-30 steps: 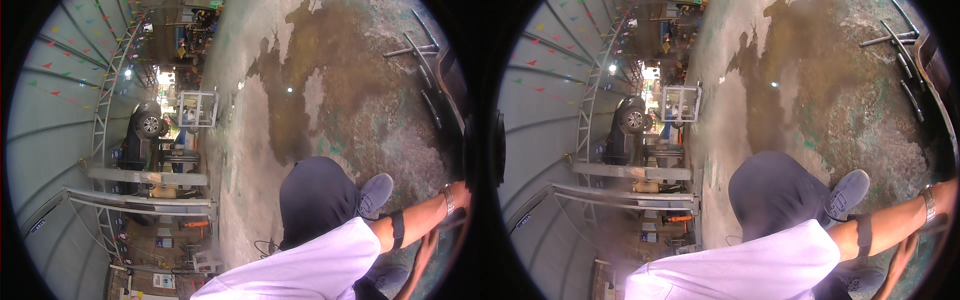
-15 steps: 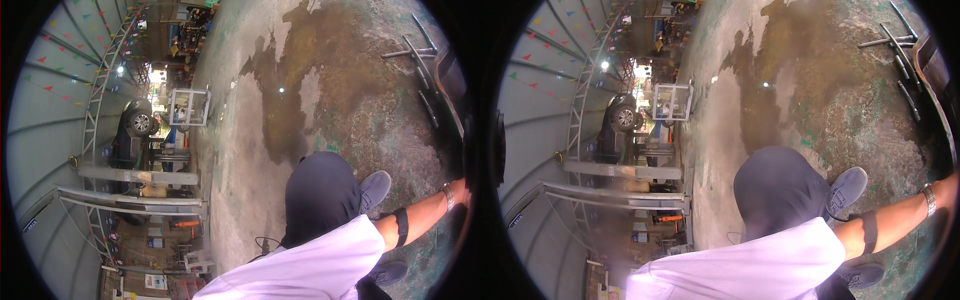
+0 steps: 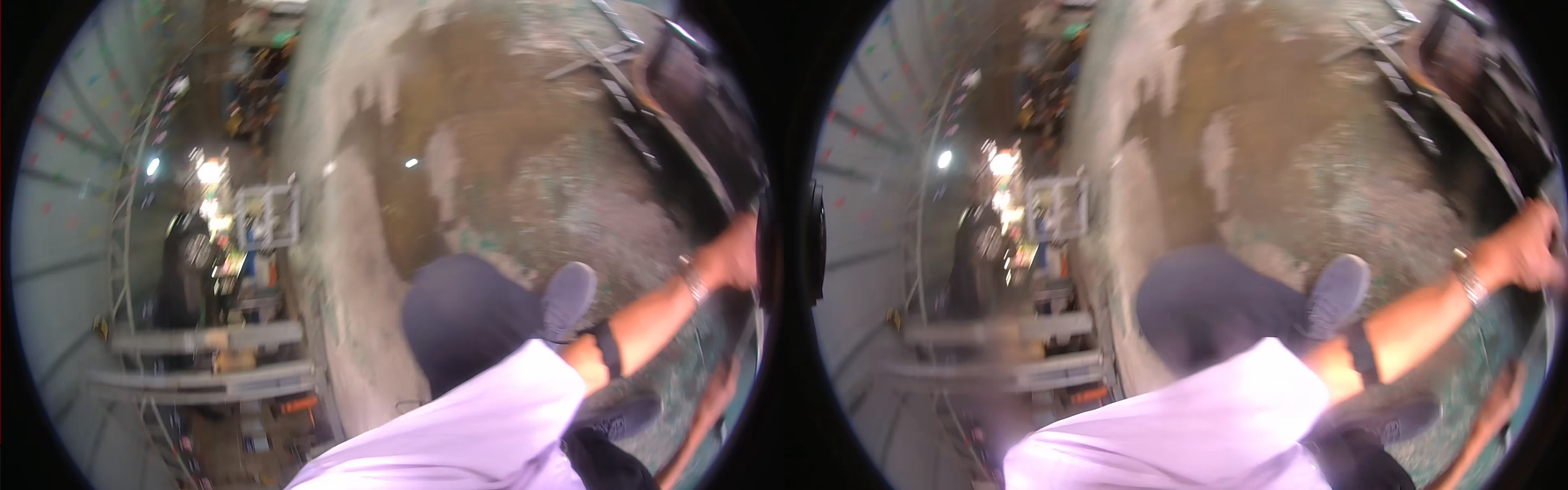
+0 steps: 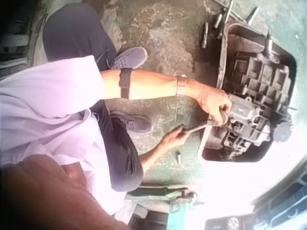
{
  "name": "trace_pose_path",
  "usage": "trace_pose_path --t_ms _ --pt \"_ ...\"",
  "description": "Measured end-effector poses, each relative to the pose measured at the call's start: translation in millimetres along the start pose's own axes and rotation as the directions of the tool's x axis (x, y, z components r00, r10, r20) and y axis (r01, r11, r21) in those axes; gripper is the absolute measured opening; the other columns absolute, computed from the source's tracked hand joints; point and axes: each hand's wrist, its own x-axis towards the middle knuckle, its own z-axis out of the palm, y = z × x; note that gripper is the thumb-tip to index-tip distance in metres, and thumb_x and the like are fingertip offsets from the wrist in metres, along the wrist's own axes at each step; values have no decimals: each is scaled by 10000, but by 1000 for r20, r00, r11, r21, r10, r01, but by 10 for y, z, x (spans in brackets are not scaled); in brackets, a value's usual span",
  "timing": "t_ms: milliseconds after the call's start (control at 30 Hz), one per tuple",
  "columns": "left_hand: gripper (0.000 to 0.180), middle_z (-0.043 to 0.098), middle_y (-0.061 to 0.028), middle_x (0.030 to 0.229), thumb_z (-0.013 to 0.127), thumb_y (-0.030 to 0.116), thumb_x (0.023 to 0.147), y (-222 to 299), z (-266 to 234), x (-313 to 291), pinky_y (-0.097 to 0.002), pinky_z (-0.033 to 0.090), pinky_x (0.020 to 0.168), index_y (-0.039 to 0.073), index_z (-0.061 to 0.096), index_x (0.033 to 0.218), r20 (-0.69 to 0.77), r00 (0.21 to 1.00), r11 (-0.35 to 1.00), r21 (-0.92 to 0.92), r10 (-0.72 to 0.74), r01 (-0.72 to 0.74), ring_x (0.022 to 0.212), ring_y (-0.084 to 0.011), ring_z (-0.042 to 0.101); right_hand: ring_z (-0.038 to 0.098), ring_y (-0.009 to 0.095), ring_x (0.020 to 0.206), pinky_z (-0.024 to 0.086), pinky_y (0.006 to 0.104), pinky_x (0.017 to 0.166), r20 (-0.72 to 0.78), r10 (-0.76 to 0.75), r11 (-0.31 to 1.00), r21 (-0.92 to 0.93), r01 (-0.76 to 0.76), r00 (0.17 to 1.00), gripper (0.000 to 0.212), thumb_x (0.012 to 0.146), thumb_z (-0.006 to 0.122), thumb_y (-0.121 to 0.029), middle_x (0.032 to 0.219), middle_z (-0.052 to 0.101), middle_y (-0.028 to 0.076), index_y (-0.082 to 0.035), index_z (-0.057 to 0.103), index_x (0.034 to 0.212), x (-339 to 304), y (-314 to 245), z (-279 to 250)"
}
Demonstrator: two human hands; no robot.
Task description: The person uses a ratchet wrench to tighten bolts on a metal cover plate attached to a transmission assembly. The person repeatedly positions the ratchet, turns it to tighten, and repositions it across multiple bolt locations on the cover.
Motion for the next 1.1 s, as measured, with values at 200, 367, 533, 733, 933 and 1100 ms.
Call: trace_pose_path --t_ms 200,367,533,733,933,1100 --pt "502 716 -156 974 818 158 765 -130 -12 142 -299 542 721 -116 608 1130 230 959 925 -302 -166 233 817 -171 665 560 271 1243 439 398 1062 515 -370 585 776 -237 773 601 890 694 -170 1330 591 200 33 453 1401 -179 -1571 1183" --pt "471 695 -147 995 772 126 866 -51 -64 160 -312 595 739 -72 536 1222 307 934 885 -361 -183 292 825 -207 707 506 208 1265 400 363 1084 597 -282 302 798 -521 751 626 866 753 -160 1335 565 130 14 458 1390 -37 -1612 877" --pt "431 683 -110 951 759 207 896 -103 7 112 -316 597 721 -56 559 1172 268 953 904 -355 -144 237 804 -209 707 574 184 1075 452 317 1005 575 -205 191 817 -544 792 516 848 790 -248 1047 597 79 5 549 1228 -284 -1277 533" --pt "393 664 -124 1045 718 220 928 -193 -19 92 -333 607 732 -28 559 1187 230 964 927 -316 -133 203 855 -226 704 643 152 744 524 377 694 351 142 874 393 -284 925 259 839 759 -177 819 700 119 8 683 1003 -81 -911 -738" --pt "413 666 -159 1071 688 212 947 -215 48 67 -359 616 727 -36 506 1222 233 964 895 -392 -130 216 866 -291 713 618 339 832 494 431 778 -398 -347 929 -271 253 849 212 708 718 -112 838 633 128 -23 620 873 726 -841 -1569" --pt "424 656 -136 1058 729 198 917 -233 -2 84 -353 617 719 -38 496 1180 228 966 912 -359 -121 199 913 -236 694 628 359 760 509 459 714 -334 -144 946 -321 31 932 128 695 684 -72 747 634 149 -35 630 806 534 -668 -1169"
